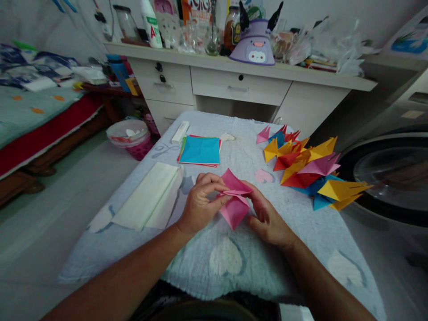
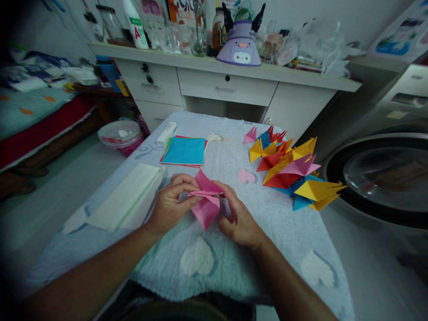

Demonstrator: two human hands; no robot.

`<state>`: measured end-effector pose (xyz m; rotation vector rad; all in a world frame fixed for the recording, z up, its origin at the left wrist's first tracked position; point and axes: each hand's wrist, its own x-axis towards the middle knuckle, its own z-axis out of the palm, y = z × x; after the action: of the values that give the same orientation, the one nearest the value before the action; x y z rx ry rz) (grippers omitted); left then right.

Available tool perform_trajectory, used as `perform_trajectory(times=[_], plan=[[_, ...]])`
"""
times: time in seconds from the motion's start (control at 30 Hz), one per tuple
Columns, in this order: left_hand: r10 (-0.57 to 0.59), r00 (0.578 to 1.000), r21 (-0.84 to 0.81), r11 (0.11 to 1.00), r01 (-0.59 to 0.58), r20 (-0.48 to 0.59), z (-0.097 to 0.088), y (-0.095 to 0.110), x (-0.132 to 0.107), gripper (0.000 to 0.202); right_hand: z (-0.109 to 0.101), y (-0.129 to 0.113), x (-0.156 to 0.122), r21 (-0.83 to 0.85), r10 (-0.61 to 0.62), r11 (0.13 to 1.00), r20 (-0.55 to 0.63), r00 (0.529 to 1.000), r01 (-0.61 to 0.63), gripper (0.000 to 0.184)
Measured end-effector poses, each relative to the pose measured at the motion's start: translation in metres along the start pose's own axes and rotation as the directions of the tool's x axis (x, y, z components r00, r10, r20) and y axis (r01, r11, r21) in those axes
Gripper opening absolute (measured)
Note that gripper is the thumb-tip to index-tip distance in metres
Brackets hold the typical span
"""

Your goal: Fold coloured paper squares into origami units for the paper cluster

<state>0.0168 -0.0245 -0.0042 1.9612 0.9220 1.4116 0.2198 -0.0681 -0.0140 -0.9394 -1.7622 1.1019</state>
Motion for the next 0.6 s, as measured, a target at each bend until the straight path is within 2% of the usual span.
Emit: perform_trajectory(times=[0.13,0.3,0.47,0.6], plan=[[-0.112,0.994,-0.086,0.990,0.110,-0.015,0.003,-0.003,0.000,0.004,0.002,0.009,-0.002,-0.023,0.023,0.999,-0.057,0.998,-0.024,0.065],[-0.201,0.977,-0.246,0.946,0.211,0.066,0.005,-0.006,0.001,0.004,0.005,0.009,0.001,-0.016,0.041,0.999,-0.108,0.993,-0.043,0.053],[-0.270,0.953,-0.253,0.921,0.296,0.136,0.007,-0.006,0.000,0.006,0.004,0.001,0.006,0.024,0.064,0.998,-0.135,0.989,-0.061,0.026],[-0.314,0.935,-0.265,0.899,0.349,0.165,0.008,-0.007,0.000,0.008,0.005,0.003,0.007,0.066,0.131,0.990,-0.152,0.980,-0.123,0.018]])
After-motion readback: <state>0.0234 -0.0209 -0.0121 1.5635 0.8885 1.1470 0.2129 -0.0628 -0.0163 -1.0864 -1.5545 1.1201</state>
